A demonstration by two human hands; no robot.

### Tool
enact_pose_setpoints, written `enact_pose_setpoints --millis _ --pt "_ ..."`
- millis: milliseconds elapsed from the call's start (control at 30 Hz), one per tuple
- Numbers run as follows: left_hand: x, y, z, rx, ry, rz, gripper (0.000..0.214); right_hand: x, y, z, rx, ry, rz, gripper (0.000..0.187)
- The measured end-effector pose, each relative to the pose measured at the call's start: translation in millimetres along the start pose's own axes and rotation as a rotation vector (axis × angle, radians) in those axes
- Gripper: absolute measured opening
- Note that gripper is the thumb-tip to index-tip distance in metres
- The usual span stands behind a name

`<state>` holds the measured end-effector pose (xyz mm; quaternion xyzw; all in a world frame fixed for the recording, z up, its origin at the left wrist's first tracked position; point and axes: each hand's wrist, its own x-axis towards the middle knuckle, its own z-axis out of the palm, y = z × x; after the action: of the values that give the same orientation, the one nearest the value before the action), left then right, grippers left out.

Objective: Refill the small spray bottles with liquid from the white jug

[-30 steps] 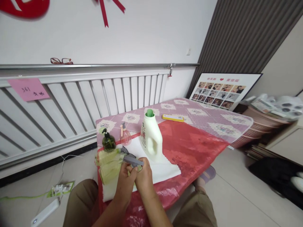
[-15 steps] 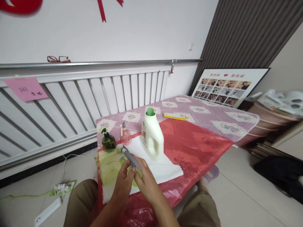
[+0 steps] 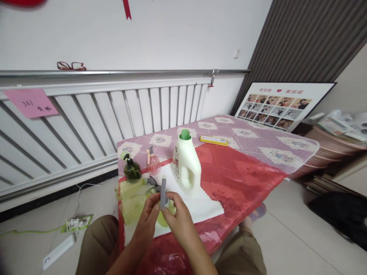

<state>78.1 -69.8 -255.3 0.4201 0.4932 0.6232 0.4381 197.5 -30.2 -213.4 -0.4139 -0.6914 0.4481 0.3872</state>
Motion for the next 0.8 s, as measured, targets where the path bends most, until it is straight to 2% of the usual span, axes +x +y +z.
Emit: enact_pose_setpoints --millis 233,467,533,700,800 --pt "-2.6 9.5 3.1 0.057 -0.045 -0.013 0.035 -0.9 6.4 10.6 0.078 0.093 0.047 0.028" --pt "0.7 21.7 11.2 0.171 0.039 -0.037 0.028 -1.5 8.3 12.6 0.077 0.13 0.047 0.03" --pt "2.5 23.0 10.6 0.184 0.038 -0.045 0.026 -2.6 8.0 9.3 0.063 0.103 0.034 0.029" --pt "5.5 23.5 7.4 0.169 0.035 -0.055 0.028 -5.1 7.2 -2.9 0.043 -0.06 -0.074 0.037" --pt "5.7 21.7 7.5 0.158 0.034 -0.059 0.028 -4.9 7.8 -5.0 0.026 -0.078 -0.106 0.036"
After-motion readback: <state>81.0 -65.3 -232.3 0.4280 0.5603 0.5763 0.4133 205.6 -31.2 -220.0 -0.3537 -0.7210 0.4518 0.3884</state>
